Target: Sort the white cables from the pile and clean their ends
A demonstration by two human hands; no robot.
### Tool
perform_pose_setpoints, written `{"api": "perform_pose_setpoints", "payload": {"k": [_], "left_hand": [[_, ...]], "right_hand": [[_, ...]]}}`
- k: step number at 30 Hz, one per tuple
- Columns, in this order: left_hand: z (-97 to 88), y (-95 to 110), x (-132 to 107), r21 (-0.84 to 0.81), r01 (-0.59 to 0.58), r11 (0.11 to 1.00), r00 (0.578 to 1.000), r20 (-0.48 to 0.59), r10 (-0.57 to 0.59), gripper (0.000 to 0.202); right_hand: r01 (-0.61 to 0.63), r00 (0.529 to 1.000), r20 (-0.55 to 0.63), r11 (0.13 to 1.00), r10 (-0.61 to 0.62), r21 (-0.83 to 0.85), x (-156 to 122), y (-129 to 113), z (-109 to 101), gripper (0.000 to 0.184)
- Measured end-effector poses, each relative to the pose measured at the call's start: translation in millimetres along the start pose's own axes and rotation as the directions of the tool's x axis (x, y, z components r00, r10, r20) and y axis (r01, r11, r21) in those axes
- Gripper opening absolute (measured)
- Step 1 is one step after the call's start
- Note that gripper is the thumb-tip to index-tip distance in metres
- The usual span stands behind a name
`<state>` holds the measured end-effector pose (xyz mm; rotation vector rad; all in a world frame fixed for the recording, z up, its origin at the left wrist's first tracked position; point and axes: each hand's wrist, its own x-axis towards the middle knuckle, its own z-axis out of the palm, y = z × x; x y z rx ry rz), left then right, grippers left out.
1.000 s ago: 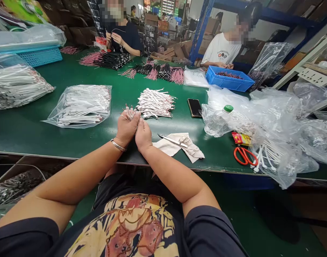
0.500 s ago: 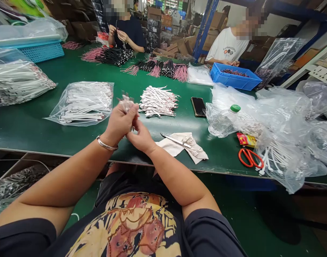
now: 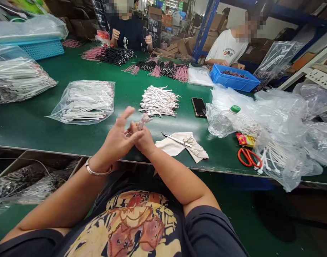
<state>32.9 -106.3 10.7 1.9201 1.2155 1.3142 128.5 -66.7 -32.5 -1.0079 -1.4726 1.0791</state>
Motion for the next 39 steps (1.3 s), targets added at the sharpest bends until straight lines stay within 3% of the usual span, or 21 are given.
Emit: {"api": "perform_pose_setpoints", "payload": {"k": [1, 3, 5, 7, 9, 11, 13, 15, 17, 19, 22, 26, 28, 34, 37, 39], "left_hand": [[1.3, -4.7, -3.9, -0.141, 0.064, 0.988, 0.99, -0.113, -0.08, 0.063], [4.1, -13.3, -8.0, -0.478, 0.209, 0.853, 0.908, -0.229, -0.35, 0.054], [6.0, -18.3, -7.0, -0.761, 0.324, 0.562, 0.794, -0.104, -0.599, 0.045], [6.2, -18.3, -2.9, -0.885, 0.38, 0.268, 0.721, 0.102, -0.685, 0.047], [5.8, -14.6, 1.3, -0.921, 0.374, 0.107, 0.691, 0.2, -0.695, 0.05], [6.1, -10.1, 3.0, -0.94, 0.337, 0.051, 0.662, 0.198, -0.723, 0.052], [7.5, -7.3, 1.8, -0.943, 0.325, 0.07, 0.657, 0.172, -0.734, 0.051], [9.2, -7.2, -0.9, -0.931, 0.331, 0.154, 0.694, 0.13, -0.708, 0.05], [9.7, -9.4, -3.2, -0.92, 0.309, 0.242, 0.744, 0.075, -0.663, 0.046], [7.7, -12.8, -3.4, -0.927, 0.266, 0.264, 0.767, 0.038, -0.64, 0.043], [2.0, -18.0, -0.5, -0.939, 0.274, 0.209, 0.749, 0.071, -0.659, 0.046], [-1.6, -21.0, 2.0, -0.922, 0.36, 0.143, 0.643, 0.134, -0.754, 0.046], [0.4, -20.4, 0.9, -0.922, 0.364, 0.132, 0.621, 0.135, -0.772, 0.044], [9.4, -15.2, -4.7, -0.921, 0.294, 0.256, 0.686, 0.017, -0.727, 0.047], [6.9, -15.9, -8.2, -0.93, 0.264, 0.256, 0.699, 0.002, -0.715, 0.053], [1.9, -19.1, -12.1, -0.914, 0.27, 0.302, 0.709, -0.024, -0.705, 0.059]], "right_hand": [[-0.056, 0.997, -0.045, 0.994, 0.061, 0.099, -0.5, -0.6, 1.4, 0.035], [-0.134, 0.983, -0.088, 0.954, 0.163, 0.27, -0.7, -4.9, 4.1, 0.042], [-0.18, 0.971, -0.067, 0.885, 0.23, 0.43, -2.0, -13.0, 7.6, 0.042], [-0.17, 0.976, -0.033, 0.856, 0.213, 0.489, -6.1, -22.1, 12.6, 0.039], [-0.13, 0.985, -0.044, 0.879, 0.169, 0.459, -13.0, -28.2, 18.2, 0.034], [-0.085, 0.991, -0.068, 0.936, 0.114, 0.342, -20.4, -29.2, 22.8, 0.029], [-0.033, 0.995, -0.083, 0.979, 0.051, 0.201, -25.6, -26.4, 25.2, 0.025], [0.007, 0.997, -0.078, 0.993, 0.002, 0.121, -27.2, -23.5, 25.4, 0.022], [0.025, 0.998, -0.065, 0.991, -0.017, 0.133, -25.8, -23.6, 24.9, 0.019], [0.019, 0.998, -0.061, 0.977, -0.006, 0.214, -23.5, -26.8, 25.5, 0.016], [-0.049, 0.997, -0.044, 0.932, 0.07, 0.36, -22.6, -31.6, 30.0, 0.016], [-0.134, 0.987, -0.024, 0.902, 0.158, 0.41, -26.0, -26.8, 37.4, 0.016], [-0.114, 0.985, -0.079, 0.919, 0.155, 0.378, -28.4, -22.5, 39.2, 0.016], [-0.007, 0.999, -0.038, 0.95, 0.02, 0.311, -36.4, -24.2, 44.1, 0.024], [-0.022, 0.999, -0.035, 0.959, 0.033, 0.281, -33.0, -24.0, 41.3, 0.03], [-0.023, 0.999, -0.025, 0.974, 0.03, 0.226, -28.2, -19.3, 35.1, 0.031]]}}
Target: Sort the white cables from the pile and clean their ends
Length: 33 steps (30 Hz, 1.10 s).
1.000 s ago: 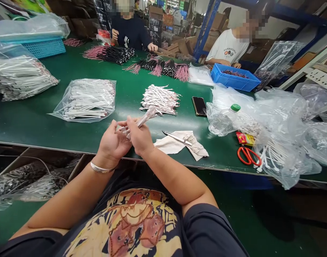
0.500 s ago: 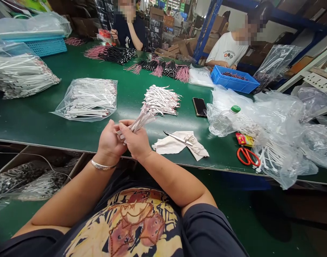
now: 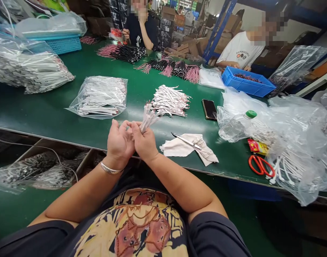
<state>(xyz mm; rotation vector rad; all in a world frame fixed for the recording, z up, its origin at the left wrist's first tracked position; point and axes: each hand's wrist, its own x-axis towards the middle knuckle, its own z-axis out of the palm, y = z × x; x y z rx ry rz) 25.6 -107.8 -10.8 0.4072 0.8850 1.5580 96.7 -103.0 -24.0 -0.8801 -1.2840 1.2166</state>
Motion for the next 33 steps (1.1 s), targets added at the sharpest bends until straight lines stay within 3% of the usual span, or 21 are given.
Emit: {"api": "perform_pose_setpoints", "payload": {"k": [5, 12, 15, 17, 18, 19, 21, 23, 24, 25, 28, 30, 33], "left_hand": [[-19.8, 9.6, 0.1, 0.2, -0.174, 0.964, 0.979, -0.07, 0.191, 0.07], [-27.5, 16.6, -5.3, 0.221, -0.345, 0.912, 0.93, -0.048, 0.363, 0.057], [-34.5, 21.8, -11.9, 0.158, -0.355, 0.922, 0.935, 0.057, 0.35, 0.061], [-42.3, 28.5, -19.3, 0.13, -0.313, 0.941, 0.935, 0.217, 0.281, 0.071], [-46.3, 32.2, -24.1, 0.155, -0.256, 0.954, 0.924, 0.328, 0.194, 0.074], [-50.0, 35.4, -29.5, 0.221, -0.176, 0.959, 0.894, 0.444, 0.061, 0.074], [-54.7, 38.2, -40.6, 0.406, 0.006, 0.914, 0.758, 0.594, -0.269, 0.069], [-54.9, 34.0, -50.0, 0.525, 0.167, 0.835, 0.617, 0.604, -0.504, 0.061], [-53.7, 29.2, -53.1, 0.537, 0.233, 0.811, 0.594, 0.581, -0.556, 0.051], [-51.9, 23.1, -54.9, 0.523, 0.291, 0.801, 0.603, 0.549, -0.578, 0.039], [-46.3, 2.4, -53.3, 0.455, 0.409, 0.791, 0.684, 0.421, -0.595, 0.023], [-42.9, -8.3, -49.2, 0.403, 0.46, 0.791, 0.697, 0.388, -0.604, 0.021], [-37.3, -15.7, -44.3, 0.371, 0.502, 0.782, 0.665, 0.412, -0.622, 0.023]], "right_hand": [[0.021, 0.978, 0.207, 0.962, 0.037, -0.272, 4.8, 15.8, -20.1, 0.027], [0.176, 0.936, 0.35, 0.91, -0.036, -0.376, 0.1, 22.8, -25.9, 0.022], [0.051, 0.95, 0.304, 0.932, 0.065, -0.359, -5.7, 10.5, -23.9, 0.025], [-0.106, 0.949, 0.264, 0.963, 0.172, -0.247, -17.2, -5.1, -23.1, 0.028], [-0.179, 0.92, 0.316, 0.965, 0.233, -0.191, -25.3, -13.3, -23.2, 0.029], [-0.265, 0.851, 0.426, 0.952, 0.306, -0.153, -34.7, -20.5, -23.7, 0.03], [-0.427, 0.634, 0.663, 0.895, 0.399, -0.13, -55.1, -28.4, -25.4, 0.033], [-0.587, 0.478, 0.744, 0.8, 0.468, -0.126, -74.1, -24.9, -26.9, 0.035], [-0.668, 0.455, 0.733, 0.738, 0.506, -0.095, -82.0, -19.5, -27.5, 0.036], [-0.739, 0.441, 0.716, 0.672, 0.541, -0.053, -88.6, -12.6, -28.3, 0.037], [-0.835, 0.468, 0.649, 0.541, 0.599, 0.103, -101.0, 8.1, -33.3, 0.04], [-0.843, 0.491, 0.615, 0.514, 0.617, 0.158, -105.9, 16.2, -39.2, 0.039], [-0.849, 0.491, 0.606, 0.498, 0.626, 0.174, -111.4, 19.3, -47.9, 0.035]]}}
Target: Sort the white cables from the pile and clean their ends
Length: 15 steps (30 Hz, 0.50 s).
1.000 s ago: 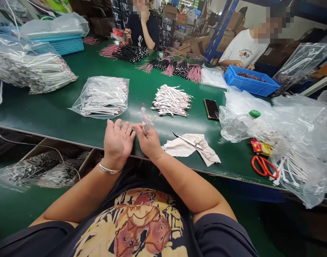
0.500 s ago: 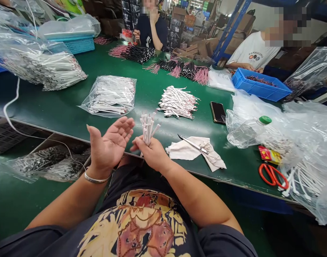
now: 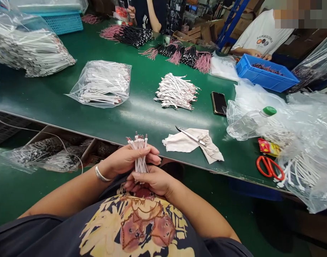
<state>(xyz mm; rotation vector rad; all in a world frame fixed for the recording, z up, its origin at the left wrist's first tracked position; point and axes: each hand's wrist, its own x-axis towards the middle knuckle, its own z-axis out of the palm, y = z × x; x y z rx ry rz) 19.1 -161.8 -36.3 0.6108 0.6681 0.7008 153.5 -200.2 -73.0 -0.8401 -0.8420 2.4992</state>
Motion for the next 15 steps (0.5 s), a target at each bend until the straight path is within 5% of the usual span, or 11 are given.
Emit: {"api": "perform_pose_setpoints", "payload": {"k": [4, 9, 11, 15], "left_hand": [[3.6, -1.2, -1.6, 0.058, -0.001, 0.998, 1.0, -0.013, 0.002, 0.03], [-4.4, -20.9, -20.5, 0.332, 0.058, 0.942, 0.995, -0.095, -0.028, 0.033], [-9.4, -30.5, -24.9, 0.353, 0.002, 0.936, 0.981, -0.184, 0.067, 0.029], [-14.4, -42.3, -23.7, 0.377, -0.118, 0.919, 0.886, -0.378, 0.269, 0.023]], "right_hand": [[0.008, 1.0, -0.006, 1.0, -0.008, -0.001, -4.8, 1.9, -2.3, 0.03], [0.006, 0.999, -0.048, 0.996, -0.001, 0.09, -2.4, 2.7, -7.4, 0.033], [0.01, 0.997, -0.078, 0.991, 0.001, 0.134, -0.7, 3.0, -10.4, 0.031], [-0.004, 0.995, -0.102, 0.985, 0.022, 0.174, 1.5, 2.9, -12.6, 0.032]]}}
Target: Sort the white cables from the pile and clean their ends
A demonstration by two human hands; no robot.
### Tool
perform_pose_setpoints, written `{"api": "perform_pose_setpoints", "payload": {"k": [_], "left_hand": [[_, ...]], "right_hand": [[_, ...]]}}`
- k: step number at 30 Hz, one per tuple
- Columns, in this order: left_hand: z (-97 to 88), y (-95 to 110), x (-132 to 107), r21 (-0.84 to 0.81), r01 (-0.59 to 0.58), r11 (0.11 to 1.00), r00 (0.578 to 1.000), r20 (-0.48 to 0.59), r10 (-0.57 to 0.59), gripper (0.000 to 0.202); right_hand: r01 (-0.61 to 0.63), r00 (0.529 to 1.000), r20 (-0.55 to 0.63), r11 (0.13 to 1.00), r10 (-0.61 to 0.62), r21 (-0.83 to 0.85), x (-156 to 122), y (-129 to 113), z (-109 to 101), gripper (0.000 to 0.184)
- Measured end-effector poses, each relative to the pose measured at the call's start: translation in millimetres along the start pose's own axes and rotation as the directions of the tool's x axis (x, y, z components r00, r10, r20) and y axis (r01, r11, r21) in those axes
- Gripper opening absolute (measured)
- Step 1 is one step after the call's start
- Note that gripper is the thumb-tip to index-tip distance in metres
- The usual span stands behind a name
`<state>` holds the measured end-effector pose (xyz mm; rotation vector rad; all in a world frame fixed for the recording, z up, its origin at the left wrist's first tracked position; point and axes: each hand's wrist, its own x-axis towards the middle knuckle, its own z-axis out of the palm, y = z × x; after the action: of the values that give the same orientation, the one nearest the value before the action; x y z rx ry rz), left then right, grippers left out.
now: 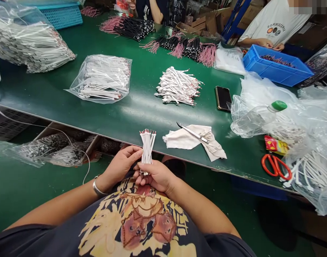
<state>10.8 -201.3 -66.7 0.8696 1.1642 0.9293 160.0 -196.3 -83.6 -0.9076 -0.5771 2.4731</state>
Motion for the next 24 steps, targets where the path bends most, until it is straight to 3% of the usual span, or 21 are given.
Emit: {"api": "perform_pose_setpoints", "payload": {"k": [7, 13, 19, 24], "left_hand": [[4.2, -7.2, -1.6, 0.01, -0.005, 1.0, 1.0, -0.014, 0.005, 0.023], [5.0, -11.6, -4.7, -0.004, -0.076, 0.997, 0.993, -0.086, 0.075, 0.025], [7.1, -13.6, 0.0, -0.099, 0.049, 0.994, 0.999, -0.015, -0.051, 0.027], [10.8, -7.8, 5.3, -0.052, 0.069, 0.996, 0.998, 0.0, -0.069, 0.03]], "right_hand": [[-0.007, 1.0, -0.004, 1.0, 0.007, 0.017, -0.9, 0.9, 0.1, 0.028], [-0.004, 1.0, 0.013, 0.999, 0.004, 0.037, -0.5, 2.5, -2.9, 0.028], [-0.009, 1.0, -0.002, 0.999, 0.009, 0.043, 1.2, 3.4, -1.5, 0.025], [0.0, 0.999, -0.037, 1.0, 0.001, 0.023, 1.0, 4.3, -3.0, 0.025]]}}
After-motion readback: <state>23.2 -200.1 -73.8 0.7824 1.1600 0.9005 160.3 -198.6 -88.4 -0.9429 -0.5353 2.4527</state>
